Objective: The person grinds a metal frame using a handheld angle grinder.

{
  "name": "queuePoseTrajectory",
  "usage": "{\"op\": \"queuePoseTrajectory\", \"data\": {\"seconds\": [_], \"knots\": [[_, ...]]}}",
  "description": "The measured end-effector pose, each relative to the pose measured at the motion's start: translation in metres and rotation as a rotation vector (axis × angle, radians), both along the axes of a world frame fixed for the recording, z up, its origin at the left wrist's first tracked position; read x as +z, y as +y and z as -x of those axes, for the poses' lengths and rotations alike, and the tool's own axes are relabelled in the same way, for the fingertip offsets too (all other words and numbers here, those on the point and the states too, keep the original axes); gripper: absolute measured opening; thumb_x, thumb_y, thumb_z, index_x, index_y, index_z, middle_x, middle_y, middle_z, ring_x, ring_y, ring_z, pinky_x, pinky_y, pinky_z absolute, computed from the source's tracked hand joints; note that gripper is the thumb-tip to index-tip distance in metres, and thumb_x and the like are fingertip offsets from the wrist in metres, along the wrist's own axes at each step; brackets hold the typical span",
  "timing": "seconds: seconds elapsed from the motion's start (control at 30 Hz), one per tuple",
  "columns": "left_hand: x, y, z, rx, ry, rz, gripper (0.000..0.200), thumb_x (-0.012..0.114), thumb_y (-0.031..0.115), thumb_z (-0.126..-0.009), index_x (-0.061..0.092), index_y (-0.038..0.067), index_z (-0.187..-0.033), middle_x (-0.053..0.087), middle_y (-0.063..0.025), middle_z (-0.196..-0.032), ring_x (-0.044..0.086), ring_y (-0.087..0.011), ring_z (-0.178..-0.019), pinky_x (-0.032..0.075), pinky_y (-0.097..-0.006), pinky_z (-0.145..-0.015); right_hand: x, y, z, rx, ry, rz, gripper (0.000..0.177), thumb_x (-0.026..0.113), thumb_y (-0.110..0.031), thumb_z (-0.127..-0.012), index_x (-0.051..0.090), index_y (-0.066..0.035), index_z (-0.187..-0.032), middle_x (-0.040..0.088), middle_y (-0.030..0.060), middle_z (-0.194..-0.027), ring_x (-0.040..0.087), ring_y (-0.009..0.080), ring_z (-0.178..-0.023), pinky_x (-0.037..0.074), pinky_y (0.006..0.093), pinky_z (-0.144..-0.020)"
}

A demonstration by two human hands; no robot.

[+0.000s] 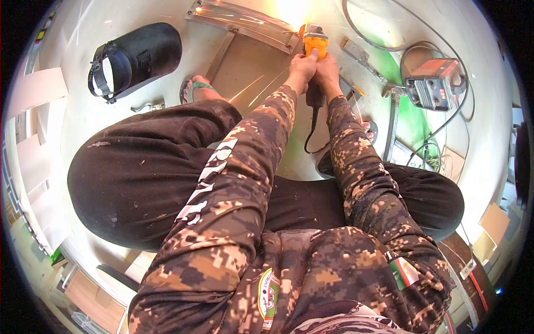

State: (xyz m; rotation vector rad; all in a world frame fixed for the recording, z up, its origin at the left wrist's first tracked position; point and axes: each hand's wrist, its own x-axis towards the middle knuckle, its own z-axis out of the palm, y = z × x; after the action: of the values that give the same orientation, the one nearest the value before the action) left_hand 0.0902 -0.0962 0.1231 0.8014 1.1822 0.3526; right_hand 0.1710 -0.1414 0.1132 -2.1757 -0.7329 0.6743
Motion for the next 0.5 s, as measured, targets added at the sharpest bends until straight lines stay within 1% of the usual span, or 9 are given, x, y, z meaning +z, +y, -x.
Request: {"op": "queuePoseTrajectory", "data": {"seconds": [0.07, 0.27, 0.5], "knots": [[0.013, -0.002, 0.004, -0.014, 0.015, 0.013, 0.067, 0.063, 0.05, -0.094, 0.048, 0.001, -0.137, 0.062, -0.0149, -0.126, 0.061, -0.0235, -0.111, 0.049, -0.0378, -0.091, -0.002, 0.0, -0.001, -0.002, 0.014, -0.015, 0.054, 0.073, -0.046, -0.08, 0.066, 0.002, -0.106, 0.071, 0.0242, -0.102, 0.07, 0.038, -0.098, 0.054, 0.0434, -0.083], [0.013, -0.002, 0.004, -0.014, 0.028, -0.03, 0.069, 0.062, 0.051, -0.094, 0.048, 0.0, -0.137, 0.061, -0.0151, -0.128, 0.06, -0.0243, -0.113, 0.048, -0.0388, -0.093, 0.013, 0.001, 0.003, 0.015, -0.004, 0.004, 0.053, 0.072, -0.043, -0.082, 0.065, 0.002, -0.109, 0.071, 0.0241, -0.103, 0.069, 0.0384, -0.1, 0.054, 0.0442, -0.084], [0.0, -0.001, -0.001, 0.012, -0.015, 0.013, 0.068, 0.061, 0.05, -0.095, 0.047, 0.0, -0.138, 0.06, -0.0154, -0.13, 0.06, -0.025, -0.113, 0.048, -0.0389, -0.094, 0.001, 0.003, -0.004, 0.019, -0.017, 0.036, 0.053, 0.072, -0.043, -0.082, 0.065, 0.001, -0.109, 0.071, 0.0243, -0.103, 0.069, 0.0389, -0.101, 0.054, 0.0447, -0.084]]}}
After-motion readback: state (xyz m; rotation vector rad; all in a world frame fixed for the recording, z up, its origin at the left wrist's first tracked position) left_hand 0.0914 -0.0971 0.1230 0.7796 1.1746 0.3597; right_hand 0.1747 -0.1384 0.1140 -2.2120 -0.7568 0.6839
